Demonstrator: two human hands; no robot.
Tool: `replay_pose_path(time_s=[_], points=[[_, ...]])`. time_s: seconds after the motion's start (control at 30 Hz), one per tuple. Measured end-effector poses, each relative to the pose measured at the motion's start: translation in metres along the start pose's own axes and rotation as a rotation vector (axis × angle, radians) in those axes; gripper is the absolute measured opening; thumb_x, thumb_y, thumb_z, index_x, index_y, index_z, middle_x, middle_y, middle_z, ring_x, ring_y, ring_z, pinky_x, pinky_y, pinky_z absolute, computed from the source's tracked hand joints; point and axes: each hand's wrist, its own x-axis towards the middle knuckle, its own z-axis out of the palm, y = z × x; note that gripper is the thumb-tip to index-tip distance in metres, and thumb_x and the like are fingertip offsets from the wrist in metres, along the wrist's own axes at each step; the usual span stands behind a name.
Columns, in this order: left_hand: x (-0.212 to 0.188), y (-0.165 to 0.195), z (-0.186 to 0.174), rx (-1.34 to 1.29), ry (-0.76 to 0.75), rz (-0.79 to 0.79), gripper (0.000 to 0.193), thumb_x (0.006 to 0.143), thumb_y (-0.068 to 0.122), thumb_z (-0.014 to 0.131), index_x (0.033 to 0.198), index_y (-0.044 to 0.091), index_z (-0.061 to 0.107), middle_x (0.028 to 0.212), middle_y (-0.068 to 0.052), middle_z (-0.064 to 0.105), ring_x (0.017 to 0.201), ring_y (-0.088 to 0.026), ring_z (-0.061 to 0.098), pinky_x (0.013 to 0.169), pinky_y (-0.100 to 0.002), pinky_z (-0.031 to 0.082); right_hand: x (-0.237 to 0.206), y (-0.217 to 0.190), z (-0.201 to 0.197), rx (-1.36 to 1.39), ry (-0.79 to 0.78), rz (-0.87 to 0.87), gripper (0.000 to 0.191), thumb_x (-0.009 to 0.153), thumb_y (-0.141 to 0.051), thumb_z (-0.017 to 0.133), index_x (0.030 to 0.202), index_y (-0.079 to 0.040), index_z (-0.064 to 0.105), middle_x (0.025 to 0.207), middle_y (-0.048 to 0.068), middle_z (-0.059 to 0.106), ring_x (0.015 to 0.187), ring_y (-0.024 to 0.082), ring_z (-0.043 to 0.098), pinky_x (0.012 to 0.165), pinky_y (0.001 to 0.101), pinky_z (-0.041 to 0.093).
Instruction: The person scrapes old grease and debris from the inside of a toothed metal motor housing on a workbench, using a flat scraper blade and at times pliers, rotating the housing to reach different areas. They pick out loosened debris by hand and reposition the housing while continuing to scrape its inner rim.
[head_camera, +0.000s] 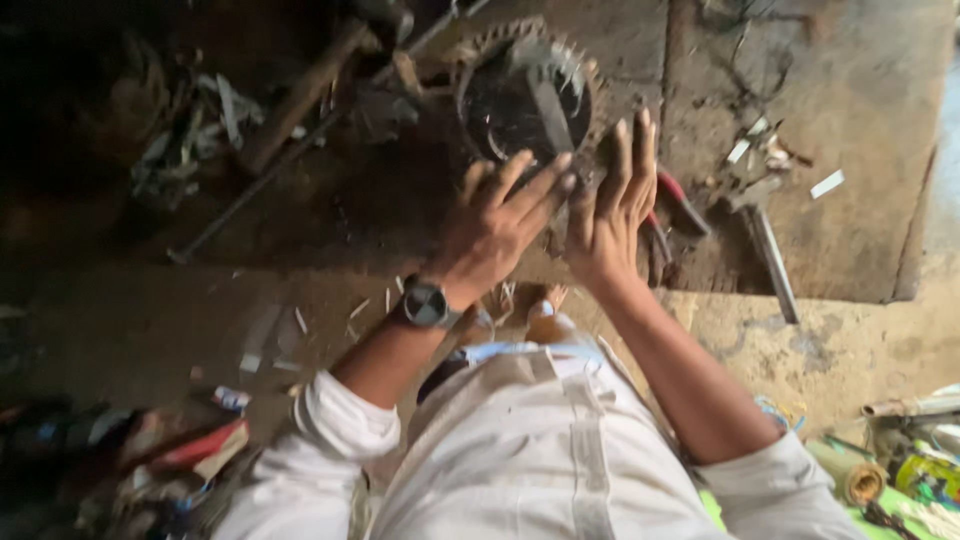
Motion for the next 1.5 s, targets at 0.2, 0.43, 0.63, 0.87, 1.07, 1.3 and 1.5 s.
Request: replay_pose_path(time_s=[0.2,0.43,0.63,0.87,1.07,1.3,1.5], points=[[-0.001,0.000,0.005,-0.017,0.046,0.008,0.036,0.103,0.014,0.061,0.137,0.013,0.070,0.159,0.000,0.049,0.137,-0.024,0.046,0.108,-0.043,0.042,-0.006,0.014,0.005,0.126,0.041,0.123,0.051,0.111,-0.025,0.047,0.156,-0.002,0.037,0.162,0.022,0.035,0.150,0.044,0.038,0.127,0.0526,0.028],[0.002,0.000,-0.017,-0.196,0.156,-0.095,0.028,0.099,0.021,0.075,0.125,0.013,0.068,0.137,-0.005,0.059,0.131,-0.027,0.055,0.108,-0.046,0.044,0.007,0.006,-0.024,0.277,-0.333,0.485,0.026,0.107,-0.030,0.063,0.110,-0.005,0.057,0.072,0.010,0.063,0.065,0.020,0.060,0.058,0.0374,0.044],[-0.034,-0.018,-0.035,-0.215,0.229,-0.305,0.027,0.104,0.017,0.074,0.128,0.011,0.064,0.137,-0.011,0.059,0.129,-0.034,0.055,0.113,-0.047,0.045,-0.018,0.056,-0.087,0.442,-0.440,0.390,0.022,0.105,-0.022,0.066,0.095,-0.003,0.061,0.071,0.001,0.060,0.063,0.006,0.053,0.054,0.0255,0.042],[-0.090,-0.025,-0.028,-0.256,0.188,-0.617,0.022,0.116,0.017,0.069,0.132,0.004,0.059,0.139,-0.016,0.055,0.133,-0.034,0.055,0.115,-0.042,0.046,-0.052,0.163,-0.123,0.266,-0.378,0.452,0.022,0.114,-0.019,0.065,0.101,-0.001,0.061,0.074,-0.002,0.055,0.066,0.005,0.045,0.057,0.0256,0.037],[-0.060,0.015,-0.004,-0.207,0.253,-0.615,0.037,0.117,0.024,0.063,0.146,0.003,0.053,0.147,-0.017,0.053,0.133,-0.036,0.054,0.116,-0.043,0.043,-0.042,0.195,-0.140,0.265,-0.339,0.489,0.027,0.112,-0.022,0.066,0.096,0.000,0.060,0.070,-0.002,0.053,0.064,0.004,0.044,0.055,0.0262,0.035],[-0.016,0.035,0.021,-0.419,0.374,-0.846,0.048,0.120,0.035,0.045,0.156,0.006,0.034,0.160,-0.017,0.045,0.130,-0.032,0.056,0.111,-0.041,0.047,-0.007,0.187,-0.129,0.366,-0.442,0.449,0.023,0.105,-0.020,0.071,0.099,-0.001,0.060,0.074,0.000,0.053,0.068,0.006,0.043,0.057,0.0259,0.034],[0.008,0.033,0.054,-0.128,0.372,-0.856,0.049,0.123,0.040,0.047,0.161,0.010,0.036,0.156,-0.019,0.052,0.138,-0.039,0.060,0.116,-0.045,0.053,0.074,0.148,-0.085,0.815,-0.498,0.337,0.021,0.112,-0.021,0.065,0.116,-0.004,0.055,0.091,-0.003,0.058,0.082,0.005,0.053,0.070,0.0230,0.044]])
